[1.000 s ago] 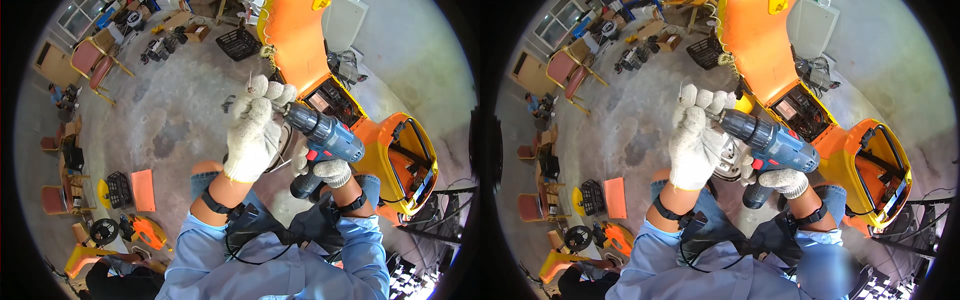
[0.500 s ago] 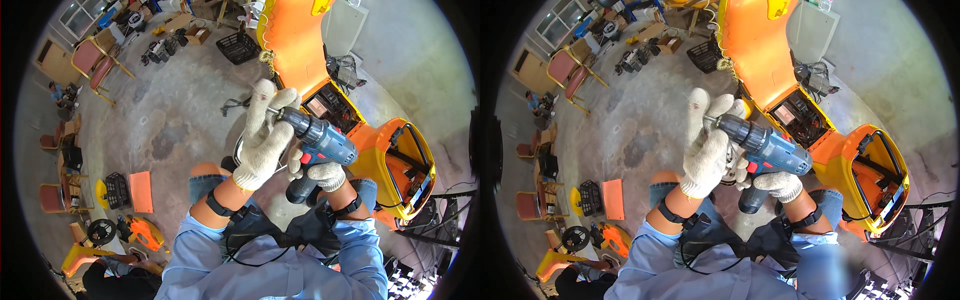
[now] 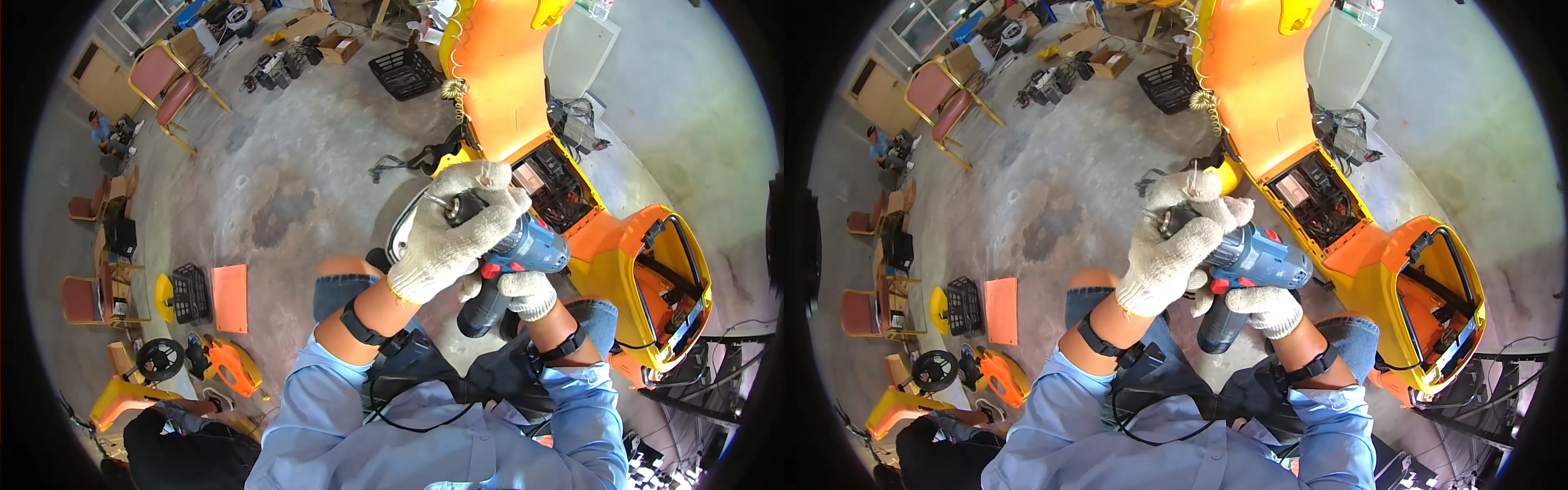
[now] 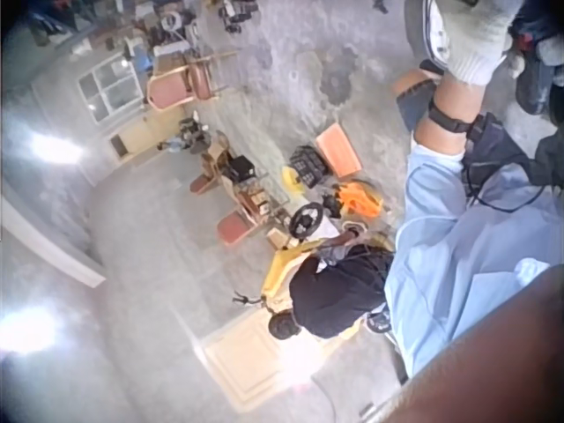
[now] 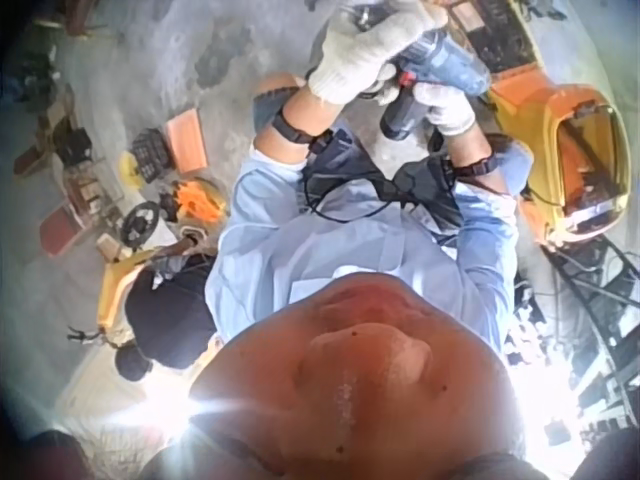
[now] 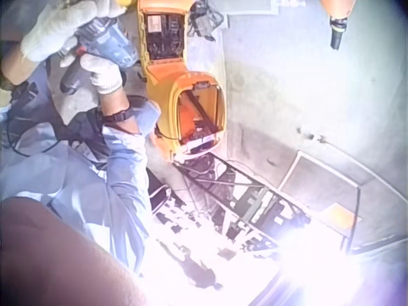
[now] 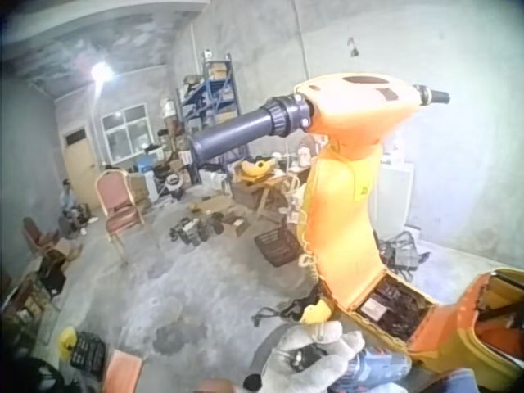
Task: The recorder is disassembling components of a yellow electric scooter, using an electric drill to remove screws and accessing internal compartments.
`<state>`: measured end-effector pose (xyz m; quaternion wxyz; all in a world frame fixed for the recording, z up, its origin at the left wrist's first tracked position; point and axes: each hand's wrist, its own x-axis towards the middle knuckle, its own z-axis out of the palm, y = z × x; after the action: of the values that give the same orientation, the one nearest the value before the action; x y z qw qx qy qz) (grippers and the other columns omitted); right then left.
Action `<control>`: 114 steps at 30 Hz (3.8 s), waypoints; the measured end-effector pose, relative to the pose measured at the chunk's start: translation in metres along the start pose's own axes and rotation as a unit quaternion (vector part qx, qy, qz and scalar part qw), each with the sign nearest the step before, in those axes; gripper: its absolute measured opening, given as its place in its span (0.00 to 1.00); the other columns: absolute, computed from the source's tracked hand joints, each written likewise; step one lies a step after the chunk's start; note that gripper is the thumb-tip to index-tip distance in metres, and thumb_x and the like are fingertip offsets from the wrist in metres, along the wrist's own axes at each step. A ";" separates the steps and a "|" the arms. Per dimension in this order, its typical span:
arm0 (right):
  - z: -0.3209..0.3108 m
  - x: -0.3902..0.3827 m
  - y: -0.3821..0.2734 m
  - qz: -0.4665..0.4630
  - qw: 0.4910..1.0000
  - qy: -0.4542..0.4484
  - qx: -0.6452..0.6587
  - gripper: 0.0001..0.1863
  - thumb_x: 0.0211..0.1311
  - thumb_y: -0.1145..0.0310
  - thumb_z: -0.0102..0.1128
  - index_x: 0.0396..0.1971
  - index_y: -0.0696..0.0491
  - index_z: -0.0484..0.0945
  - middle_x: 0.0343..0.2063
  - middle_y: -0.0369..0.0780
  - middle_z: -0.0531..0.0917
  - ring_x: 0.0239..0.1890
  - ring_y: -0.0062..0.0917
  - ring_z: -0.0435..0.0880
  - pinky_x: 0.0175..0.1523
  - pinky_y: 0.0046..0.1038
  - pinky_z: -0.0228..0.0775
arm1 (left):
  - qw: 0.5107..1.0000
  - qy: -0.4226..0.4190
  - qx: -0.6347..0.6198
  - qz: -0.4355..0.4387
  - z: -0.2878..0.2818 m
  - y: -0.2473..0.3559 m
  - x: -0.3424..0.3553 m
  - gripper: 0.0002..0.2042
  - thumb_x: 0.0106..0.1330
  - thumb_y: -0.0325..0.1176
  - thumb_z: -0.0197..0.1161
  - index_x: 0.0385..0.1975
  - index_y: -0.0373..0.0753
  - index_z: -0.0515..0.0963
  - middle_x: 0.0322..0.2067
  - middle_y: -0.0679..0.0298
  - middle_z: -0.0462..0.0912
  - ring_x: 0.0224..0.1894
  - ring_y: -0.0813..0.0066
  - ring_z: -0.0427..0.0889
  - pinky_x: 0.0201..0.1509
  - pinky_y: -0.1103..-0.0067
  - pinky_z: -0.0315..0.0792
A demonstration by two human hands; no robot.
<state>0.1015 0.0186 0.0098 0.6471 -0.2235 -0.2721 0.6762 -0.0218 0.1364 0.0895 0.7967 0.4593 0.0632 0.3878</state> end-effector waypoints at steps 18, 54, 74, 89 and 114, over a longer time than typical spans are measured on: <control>0.014 0.011 0.029 -0.003 0.976 -0.136 0.169 0.19 0.55 0.64 0.77 0.41 0.58 0.81 0.34 0.48 0.84 0.38 0.39 0.85 0.43 0.38 0.79 | 0.998 -0.029 -0.047 0.026 -0.008 -0.012 0.000 0.09 0.66 0.17 0.67 0.43 0.37 0.78 0.40 0.59 0.86 0.49 0.66 0.88 0.52 0.71 0.85; -0.017 -0.029 0.042 0.082 0.982 -0.095 0.139 0.27 0.55 0.57 0.74 0.46 0.63 0.80 0.35 0.50 0.84 0.37 0.45 0.83 0.45 0.43 0.77 | 0.976 -0.172 0.118 0.058 0.014 0.017 -0.029 0.06 0.66 0.27 0.67 0.39 0.33 0.85 0.38 0.61 0.88 0.38 0.76 0.87 0.40 0.77 0.81; 0.009 -0.022 0.036 0.125 0.901 -0.216 0.354 0.32 0.54 0.56 0.75 0.52 0.62 0.76 0.35 0.51 0.84 0.35 0.46 0.83 0.42 0.44 0.78 | 0.882 -0.420 0.204 -0.059 -0.013 0.047 0.001 0.22 0.61 0.38 0.74 0.53 0.35 0.81 0.44 0.56 0.84 0.44 0.68 0.85 0.49 0.71 0.78; 0.115 0.030 -0.175 -0.399 0.817 0.220 -0.353 0.18 0.70 0.61 0.65 0.52 0.56 0.79 0.39 0.41 0.85 0.29 0.24 0.86 0.37 0.28 0.80 | 0.449 -0.032 0.828 0.336 0.067 0.225 0.152 0.36 0.60 0.48 0.69 0.69 0.44 0.69 0.62 0.52 0.76 0.66 0.51 0.73 0.68 0.60 0.71; 0.136 0.106 -0.193 -0.385 0.808 0.220 -0.388 0.18 0.68 0.63 0.67 0.53 0.53 0.77 0.36 0.41 0.87 0.26 0.26 0.87 0.33 0.29 0.80 | 0.477 0.036 0.878 0.022 0.083 0.230 0.206 0.27 0.54 0.38 0.66 0.57 0.40 0.74 0.49 0.47 0.86 0.54 0.47 0.85 0.59 0.60 0.78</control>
<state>0.1514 0.1163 0.2440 0.7563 -0.4754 -0.4265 0.1420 0.0296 0.2827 0.3686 -0.0336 0.9057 0.3895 0.1639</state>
